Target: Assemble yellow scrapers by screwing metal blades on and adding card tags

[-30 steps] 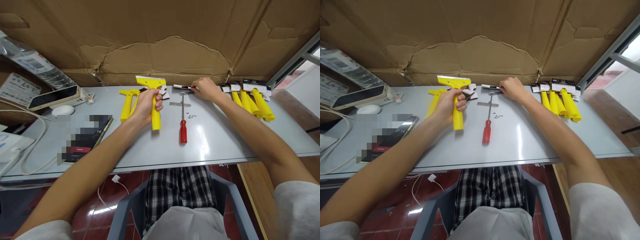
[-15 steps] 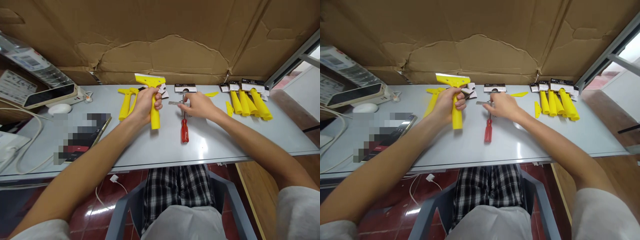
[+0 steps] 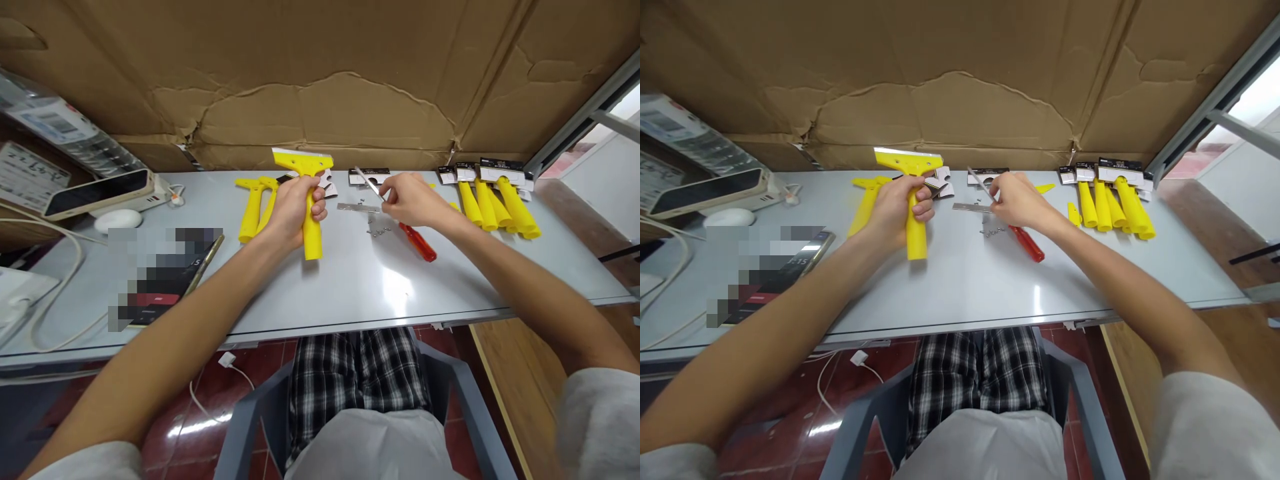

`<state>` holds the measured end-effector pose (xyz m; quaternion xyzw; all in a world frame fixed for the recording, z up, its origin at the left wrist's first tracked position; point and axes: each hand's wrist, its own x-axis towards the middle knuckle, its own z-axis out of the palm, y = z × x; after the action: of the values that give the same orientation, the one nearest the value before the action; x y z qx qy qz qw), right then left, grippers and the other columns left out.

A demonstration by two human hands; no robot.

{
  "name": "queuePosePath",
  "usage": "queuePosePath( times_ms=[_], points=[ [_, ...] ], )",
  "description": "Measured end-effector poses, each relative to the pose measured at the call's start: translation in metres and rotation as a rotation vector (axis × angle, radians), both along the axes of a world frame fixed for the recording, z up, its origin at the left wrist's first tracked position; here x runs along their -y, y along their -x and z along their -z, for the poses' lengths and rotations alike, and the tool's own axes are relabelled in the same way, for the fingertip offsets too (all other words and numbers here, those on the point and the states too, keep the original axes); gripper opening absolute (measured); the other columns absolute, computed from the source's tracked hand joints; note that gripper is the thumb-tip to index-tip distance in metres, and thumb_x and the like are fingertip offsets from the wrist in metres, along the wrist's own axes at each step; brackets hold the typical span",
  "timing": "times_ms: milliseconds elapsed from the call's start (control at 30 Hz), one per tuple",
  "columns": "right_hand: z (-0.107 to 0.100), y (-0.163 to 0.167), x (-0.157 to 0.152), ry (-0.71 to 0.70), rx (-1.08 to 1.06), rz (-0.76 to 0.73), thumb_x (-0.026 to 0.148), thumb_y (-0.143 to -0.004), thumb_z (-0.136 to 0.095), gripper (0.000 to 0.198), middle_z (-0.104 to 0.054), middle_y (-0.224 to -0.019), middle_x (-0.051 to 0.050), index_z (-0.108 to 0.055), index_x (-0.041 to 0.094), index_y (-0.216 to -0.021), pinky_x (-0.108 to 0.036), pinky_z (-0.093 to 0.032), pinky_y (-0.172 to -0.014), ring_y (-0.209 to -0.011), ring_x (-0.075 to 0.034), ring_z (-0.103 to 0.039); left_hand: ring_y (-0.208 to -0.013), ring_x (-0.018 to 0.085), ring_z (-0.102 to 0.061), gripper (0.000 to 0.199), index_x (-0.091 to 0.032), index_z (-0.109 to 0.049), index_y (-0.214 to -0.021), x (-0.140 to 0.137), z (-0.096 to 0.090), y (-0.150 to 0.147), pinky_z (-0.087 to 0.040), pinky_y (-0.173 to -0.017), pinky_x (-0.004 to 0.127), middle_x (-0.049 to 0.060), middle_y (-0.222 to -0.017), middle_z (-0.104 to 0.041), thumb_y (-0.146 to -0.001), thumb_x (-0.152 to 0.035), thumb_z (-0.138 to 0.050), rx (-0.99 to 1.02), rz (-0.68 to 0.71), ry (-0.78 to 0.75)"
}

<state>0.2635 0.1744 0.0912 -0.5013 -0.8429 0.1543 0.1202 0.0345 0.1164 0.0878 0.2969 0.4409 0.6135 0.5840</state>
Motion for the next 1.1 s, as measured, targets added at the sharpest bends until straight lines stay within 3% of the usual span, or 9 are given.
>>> queuePosePath(
  times_ms=[100,233,367,533,633,733,867,967,1100],
  points=[
    [-0.004,-0.025,-0.002,-0.064,0.011,0.048,0.026,-0.088,-0.058,0.040,-0.071,-0.094,-0.012,-0.074,0.014,-0.123,-0.037,-0.047,-0.101,-0.104,-0.023,-0.061,-0.038,0.004,-0.038,0.013,-0.020,-0.061,-0.096,0.001,0.002,-0.001,-0.029,-0.039,0.016,-0.008,-0.058,-0.048,-0.087,-0.012,-0.065,-0.003,0.024,0.009],
    [0.012,-0.051,-0.008,-0.082,0.121,0.141,0.025,-0.090,-0.054,0.048,-0.072,-0.108,-0.015,-0.073,0.015,-0.133,-0.040,-0.048,-0.102,-0.104,-0.024,-0.063,-0.039,0.004,-0.039,0.014,-0.019,-0.062,-0.097,0.000,0.008,-0.002,-0.029,-0.038,0.016,-0.007,-0.060,-0.049,-0.086,-0.013,-0.067,-0.017,0.084,0.008],
    [0.031,-0.060,-0.014,-0.101,0.178,0.191,0.031,-0.093,-0.051,0.053,-0.070,-0.116,-0.016,-0.072,0.019,-0.140,-0.040,-0.049,-0.101,-0.108,-0.026,-0.063,-0.040,0.004,-0.039,0.011,-0.018,-0.061,-0.095,-0.001,0.013,-0.002,-0.029,-0.038,0.016,-0.007,-0.060,-0.050,-0.086,-0.013,-0.065,-0.036,0.113,0.001],
    [0.040,-0.061,-0.018,-0.101,0.199,0.205,0.032,-0.094,-0.050,0.051,-0.069,-0.115,-0.015,-0.072,0.023,-0.139,-0.039,-0.048,-0.099,-0.101,-0.022,-0.059,-0.040,0.003,-0.037,0.015,-0.015,-0.063,-0.106,-0.001,0.014,-0.001,-0.028,-0.039,0.016,-0.008,-0.060,-0.048,-0.091,-0.013,-0.061,-0.057,0.148,0.005],
    [0.042,-0.059,-0.017,-0.173,0.154,0.106,0.037,-0.096,-0.051,0.054,-0.066,-0.119,-0.017,-0.069,0.019,-0.143,-0.038,-0.045,-0.099,-0.107,-0.023,-0.054,-0.040,0.003,-0.036,0.014,-0.016,-0.062,-0.105,0.000,0.015,-0.001,-0.028,-0.038,0.016,-0.008,-0.061,-0.048,-0.091,-0.014,-0.062,-0.063,0.184,0.017],
    [0.046,-0.053,-0.013,-0.267,0.052,-0.124,0.039,-0.096,-0.053,0.048,-0.064,-0.123,-0.017,-0.076,0.017,-0.132,-0.036,-0.042,-0.097,-0.113,-0.023,-0.048,-0.040,0.003,-0.037,0.009,-0.018,-0.059,-0.098,0.000,0.019,-0.001,-0.028,-0.038,0.016,-0.007,-0.062,-0.049,-0.091,-0.018,-0.064,-0.068,0.245,0.031],
    [0.053,-0.045,-0.003,-0.203,-0.064,-0.360,0.033,-0.093,-0.055,0.037,-0.066,-0.116,-0.012,-0.082,0.021,-0.115,-0.032,-0.040,-0.098,-0.106,-0.017,-0.050,-0.039,0.004,-0.036,0.010,-0.020,-0.055,-0.094,0.000,0.020,-0.001,-0.029,-0.038,0.017,-0.006,-0.062,-0.052,-0.091,-0.022,-0.065,-0.072,0.286,0.036],
    [0.060,-0.042,0.002,-0.160,-0.101,-0.392,0.029,-0.092,-0.056,0.036,-0.067,-0.109,-0.010,-0.083,0.020,-0.114,-0.033,-0.039,-0.102,-0.100,-0.015,-0.052,-0.038,0.006,-0.036,0.014,-0.019,-0.059,-0.100,0.001,0.016,0.000,-0.030,-0.038,0.019,-0.006,-0.061,-0.051,-0.096,-0.032,-0.059,-0.047,0.308,0.044],
    [0.065,-0.044,0.002,-0.138,-0.128,-0.361,0.029,-0.094,-0.057,0.032,-0.070,-0.107,-0.009,-0.084,0.021,-0.109,-0.034,-0.039,-0.105,-0.101,-0.014,-0.054,-0.039,0.011,-0.044,0.038,-0.018,-0.061,-0.104,0.002,0.008,0.000,-0.036,-0.039,0.025,0.000,-0.062,-0.058,-0.104,-0.050,-0.041,-0.028,0.349,0.040]
  ],
)
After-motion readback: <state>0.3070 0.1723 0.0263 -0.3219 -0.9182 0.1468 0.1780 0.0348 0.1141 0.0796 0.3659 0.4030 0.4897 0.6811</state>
